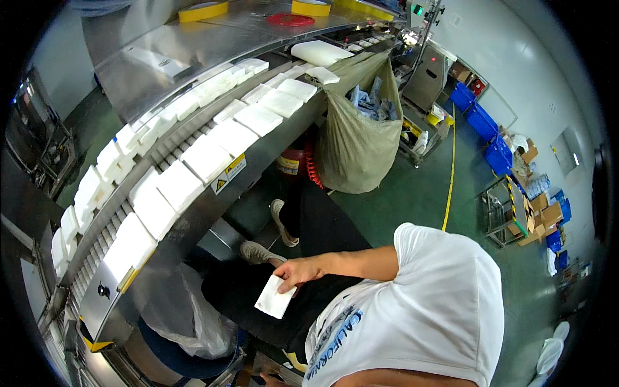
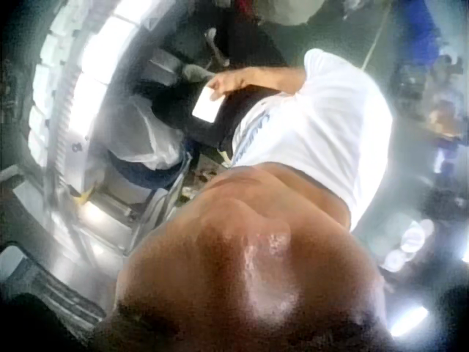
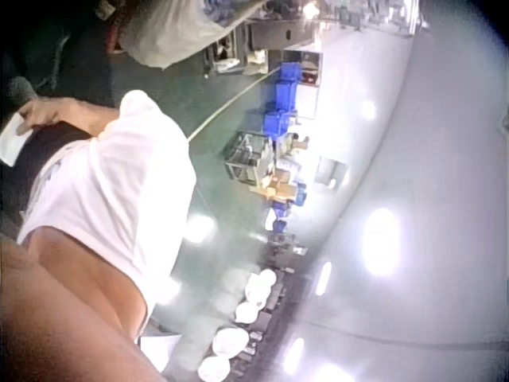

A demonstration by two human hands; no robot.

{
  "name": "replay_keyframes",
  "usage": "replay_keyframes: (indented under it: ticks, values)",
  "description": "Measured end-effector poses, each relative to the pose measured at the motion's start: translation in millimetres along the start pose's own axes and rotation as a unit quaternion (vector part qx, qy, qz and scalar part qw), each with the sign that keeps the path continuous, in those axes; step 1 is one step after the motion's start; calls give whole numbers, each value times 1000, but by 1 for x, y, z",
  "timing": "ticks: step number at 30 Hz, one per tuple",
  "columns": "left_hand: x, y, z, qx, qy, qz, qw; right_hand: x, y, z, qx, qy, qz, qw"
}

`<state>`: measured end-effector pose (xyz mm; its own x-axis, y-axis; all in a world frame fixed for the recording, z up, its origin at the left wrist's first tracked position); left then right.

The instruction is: The person stands at a conveyor belt in a factory, picking up white rectangular packages. They inspect the packages by hand, occasionally placing them on a digital scale, and then return them to the moving line.

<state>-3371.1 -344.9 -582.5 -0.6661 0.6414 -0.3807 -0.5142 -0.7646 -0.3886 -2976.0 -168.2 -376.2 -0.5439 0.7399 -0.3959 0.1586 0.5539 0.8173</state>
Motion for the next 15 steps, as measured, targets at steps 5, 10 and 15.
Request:
replay_keyframes:
  ticks: [5, 10, 15]
  values:
    - [-59, 19, 0, -21, 39, 38, 998, -3, 3, 23, 9, -13, 17, 1000]
    - [-102, 33, 22, -105, 82, 57, 989, -7, 0, 61, 14, -33, 23, 999]
    - [-144, -115, 125, -91, 167, 41, 981, -15, 14, 98, 66, -85, 60, 992]
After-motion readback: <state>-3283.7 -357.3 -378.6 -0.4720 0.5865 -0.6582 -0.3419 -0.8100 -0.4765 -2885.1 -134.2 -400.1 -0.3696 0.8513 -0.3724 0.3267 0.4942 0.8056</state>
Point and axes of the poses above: each hand's wrist, its own x-axis towards the middle knuckle, its own z-axis out of the back of the hand, y = z × x, the point moved 7 cm from there along x, towards the middle knuckle, and after that the axes turned 10 degrees about z, right-handed, at the moved point
